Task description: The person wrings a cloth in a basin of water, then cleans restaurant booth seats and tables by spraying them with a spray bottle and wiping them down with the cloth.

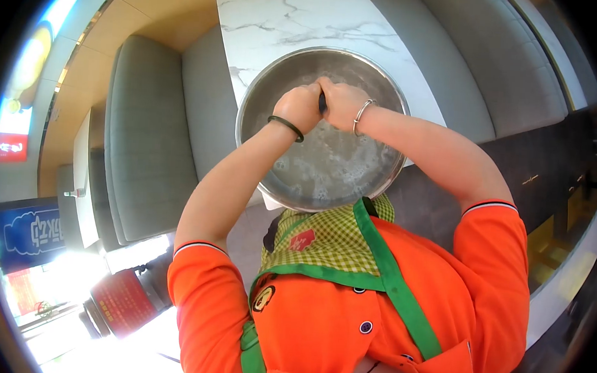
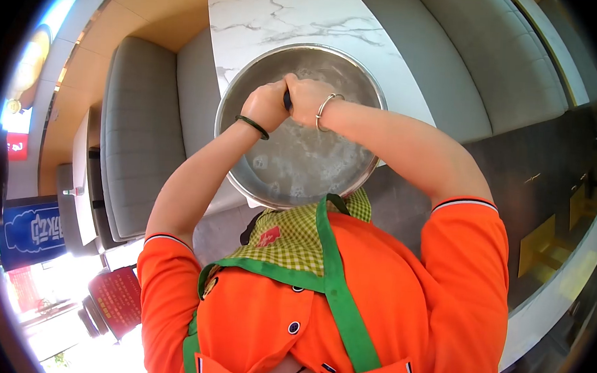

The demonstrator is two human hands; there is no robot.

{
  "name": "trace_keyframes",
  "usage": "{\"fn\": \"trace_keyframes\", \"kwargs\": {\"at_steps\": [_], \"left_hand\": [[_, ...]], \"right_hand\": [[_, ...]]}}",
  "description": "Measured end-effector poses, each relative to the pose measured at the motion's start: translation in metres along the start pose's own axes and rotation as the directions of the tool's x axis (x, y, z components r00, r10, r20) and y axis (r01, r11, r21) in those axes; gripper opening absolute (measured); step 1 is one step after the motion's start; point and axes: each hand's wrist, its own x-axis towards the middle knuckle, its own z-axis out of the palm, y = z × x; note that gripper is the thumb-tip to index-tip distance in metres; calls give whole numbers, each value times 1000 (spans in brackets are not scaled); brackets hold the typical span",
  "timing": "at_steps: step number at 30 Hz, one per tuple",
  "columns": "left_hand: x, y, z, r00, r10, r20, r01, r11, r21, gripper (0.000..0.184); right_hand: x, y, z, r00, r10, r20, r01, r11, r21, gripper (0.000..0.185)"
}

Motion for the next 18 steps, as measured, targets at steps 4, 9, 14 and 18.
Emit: {"fn": "trace_keyframes", "kwargs": {"at_steps": [4, 9, 14, 18], "left_hand": [[-3, 14, -10, 979, -194, 63, 203, 958, -201, 27], [-12, 17, -8, 972, -236, 10, 222, 897, -384, 27], [-19, 27, -23, 806, -373, 459, 579, 335, -744, 18], [-21, 3, -18, 763, -89, 640, 641, -19, -767, 21]], "right_hand": [[-1, 1, -10, 986, -165, 39, 169, 958, -230, 33], [1, 5, -12, 953, -301, 26, 295, 907, -301, 31], [4, 11, -13, 908, -415, 55, 408, 848, -338, 28], [3, 23, -7, 835, -539, -108, 472, 804, -363, 26]]}}
